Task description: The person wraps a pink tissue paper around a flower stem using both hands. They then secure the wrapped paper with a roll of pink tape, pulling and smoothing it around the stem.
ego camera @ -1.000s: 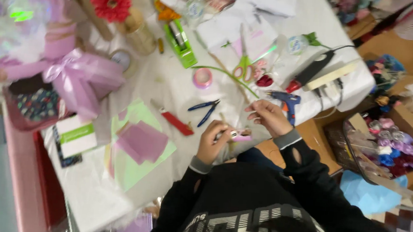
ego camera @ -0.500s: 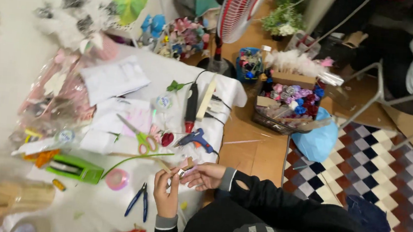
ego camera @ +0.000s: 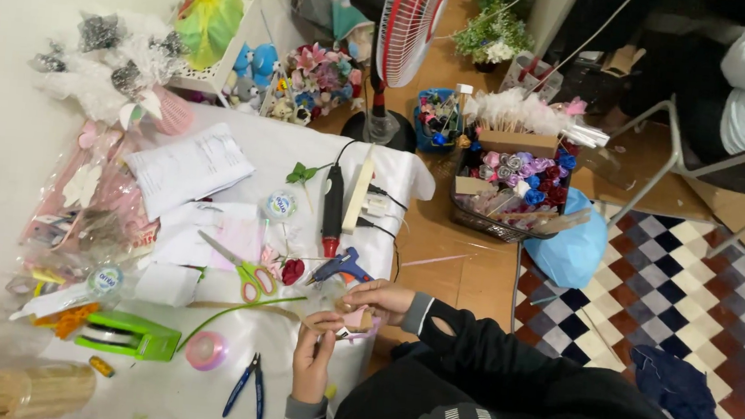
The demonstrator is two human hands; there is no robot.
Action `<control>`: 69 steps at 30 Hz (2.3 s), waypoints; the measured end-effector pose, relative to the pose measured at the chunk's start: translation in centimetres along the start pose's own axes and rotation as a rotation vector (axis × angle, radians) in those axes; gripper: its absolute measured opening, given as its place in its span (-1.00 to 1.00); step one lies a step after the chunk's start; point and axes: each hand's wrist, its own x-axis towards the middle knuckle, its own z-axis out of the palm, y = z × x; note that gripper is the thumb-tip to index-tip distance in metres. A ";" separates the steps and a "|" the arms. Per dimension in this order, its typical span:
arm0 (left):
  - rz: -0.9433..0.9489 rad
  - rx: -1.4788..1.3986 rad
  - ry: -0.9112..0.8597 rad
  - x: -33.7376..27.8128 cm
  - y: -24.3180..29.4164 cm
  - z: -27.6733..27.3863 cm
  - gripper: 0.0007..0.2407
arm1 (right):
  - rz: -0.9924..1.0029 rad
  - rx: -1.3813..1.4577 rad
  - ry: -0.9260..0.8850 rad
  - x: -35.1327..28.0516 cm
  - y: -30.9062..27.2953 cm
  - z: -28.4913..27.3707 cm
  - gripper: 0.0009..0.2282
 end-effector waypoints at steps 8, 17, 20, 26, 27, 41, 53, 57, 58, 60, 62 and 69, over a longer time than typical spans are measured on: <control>-0.068 -0.103 0.232 -0.1 -0.2 0.5 -0.78 | -0.457 -0.757 0.171 -0.5 -1.5 3.1 -0.89; 0.057 -0.128 0.412 0.6 2.4 1.0 -0.85 | -0.518 -0.871 0.244 -1.4 -2.5 6.3 -0.89; 0.079 -0.126 0.443 0.0 0.3 0.9 -0.86 | -0.484 -0.875 0.288 -0.9 -1.9 6.4 -0.83; 0.069 -0.083 0.488 -1.0 -0.7 0.4 -0.89 | -0.543 -0.910 0.207 -0.2 -2.3 6.5 -0.82; 0.044 -0.081 0.493 -1.2 -0.4 0.4 -0.88 | -0.612 -0.962 0.148 -0.4 -2.6 6.9 -0.85; -0.107 -0.217 0.547 -2.5 -2.0 0.4 -0.90 | -0.317 -0.668 -0.035 0.4 -2.0 9.3 -0.92; -0.295 -0.378 0.670 -2.4 -4.0 0.8 -0.75 | -0.400 -0.908 -0.182 2.0 -2.4 7.7 -0.88; -0.332 -0.364 0.729 -2.1 -3.3 1.5 -0.80 | -0.441 -0.986 -0.130 1.4 -2.2 8.5 -0.49; -0.328 -0.361 0.731 -2.1 -3.8 1.3 -0.80 | -0.444 -0.985 -0.135 1.5 -2.3 8.7 -0.49; -0.343 -0.388 0.757 -2.2 -4.7 1.2 -0.77 | -0.696 -1.263 -0.169 1.3 -2.4 8.9 -0.61; -0.355 -0.382 0.757 -2.4 -4.4 1.2 -0.76 | -0.792 -1.315 -0.223 1.6 -2.4 8.6 -0.65; -0.413 -0.268 0.754 -2.5 -4.5 0.8 -0.76 | -0.885 -1.414 -0.297 3.2 -1.7 6.8 -0.89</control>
